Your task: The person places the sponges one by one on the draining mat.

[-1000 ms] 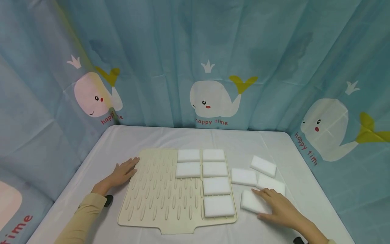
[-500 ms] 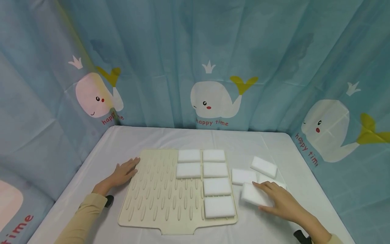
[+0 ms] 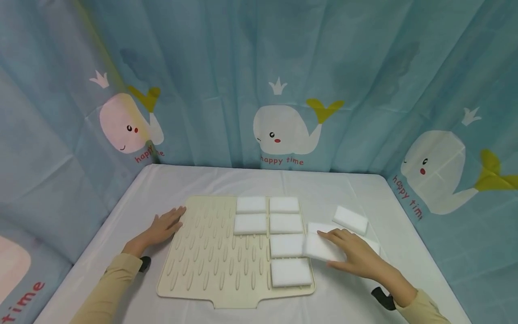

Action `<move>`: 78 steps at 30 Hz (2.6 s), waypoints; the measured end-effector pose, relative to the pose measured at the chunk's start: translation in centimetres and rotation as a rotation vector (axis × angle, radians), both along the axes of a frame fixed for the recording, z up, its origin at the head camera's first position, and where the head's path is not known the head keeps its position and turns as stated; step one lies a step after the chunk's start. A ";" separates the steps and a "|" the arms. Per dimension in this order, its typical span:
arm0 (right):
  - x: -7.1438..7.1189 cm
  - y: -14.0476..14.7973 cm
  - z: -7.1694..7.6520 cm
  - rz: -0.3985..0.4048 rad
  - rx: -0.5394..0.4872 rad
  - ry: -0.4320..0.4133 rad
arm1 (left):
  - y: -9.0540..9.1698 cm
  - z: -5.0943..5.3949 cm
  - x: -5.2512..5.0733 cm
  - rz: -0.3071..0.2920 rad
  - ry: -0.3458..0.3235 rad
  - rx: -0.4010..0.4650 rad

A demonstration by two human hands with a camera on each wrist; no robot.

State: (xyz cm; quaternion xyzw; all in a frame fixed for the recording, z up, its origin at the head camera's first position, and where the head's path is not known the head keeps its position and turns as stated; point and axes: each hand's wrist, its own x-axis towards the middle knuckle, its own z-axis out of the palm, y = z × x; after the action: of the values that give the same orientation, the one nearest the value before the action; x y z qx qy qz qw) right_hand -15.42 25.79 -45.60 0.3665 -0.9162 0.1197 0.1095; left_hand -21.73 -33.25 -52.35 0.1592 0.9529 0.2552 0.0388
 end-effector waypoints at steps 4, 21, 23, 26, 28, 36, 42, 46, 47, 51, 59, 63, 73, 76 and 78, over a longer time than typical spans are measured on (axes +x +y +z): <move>-0.7 -1.6 0.3 0.040 -0.004 -0.009 | -0.1 -0.4 0.0 0.007 0.005 -0.012; -2.5 -8.4 0.9 0.152 0.054 -0.064 | 0.2 0.1 0.3 -0.001 0.023 0.000; -2.6 -9.2 1.0 0.167 0.063 -0.064 | 0.2 0.2 0.3 -0.002 0.025 0.000; -2.7 -10.4 1.3 0.189 0.068 -0.059 | 0.3 0.3 0.3 -0.004 0.024 0.001; -2.9 -11.2 1.3 0.201 0.076 -0.051 | 0.3 0.4 0.3 -0.005 0.024 0.005; -3.2 -14.2 0.7 0.212 0.128 -0.055 | 0.5 0.5 0.3 -0.010 0.037 0.003; -3.1 -15.9 0.8 0.212 0.174 -0.069 | 0.4 0.4 0.2 0.004 0.023 -0.012; -3.2 -16.9 0.5 0.188 0.199 -0.076 | 0.4 0.3 0.1 0.006 0.016 -0.019; -3.2 -17.1 0.4 0.181 0.203 -0.076 | 0.4 0.3 0.1 0.006 0.016 -0.019; -3.4 -17.9 0.0 0.164 0.215 -0.081 | 0.5 0.5 0.2 0.000 0.021 -0.015; -3.6 -19.2 -0.2 0.132 0.244 -0.103 | 0.5 0.7 0.1 -0.002 0.021 -0.001; -3.8 -19.5 -0.5 0.123 0.261 -0.087 | 0.4 0.5 0.0 0.005 0.020 -0.002; -3.8 -19.4 -1.5 0.092 0.320 -0.052 | 0.5 -0.2 0.2 0.003 0.020 -0.002; -3.8 -19.3 -1.4 0.100 0.314 -0.038 | 0.5 -0.2 0.3 0.012 0.024 -0.009; -3.7 -19.1 -1.2 0.107 0.303 -0.036 | 0.4 -0.2 0.3 0.017 0.023 -0.013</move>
State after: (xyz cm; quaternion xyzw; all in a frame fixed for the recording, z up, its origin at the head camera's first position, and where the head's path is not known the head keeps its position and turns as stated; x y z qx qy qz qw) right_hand -19.14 6.64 -46.84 0.4251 -0.9046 -0.0077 0.0298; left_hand -21.44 -32.82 -52.54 0.1538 0.9562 0.2475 0.0269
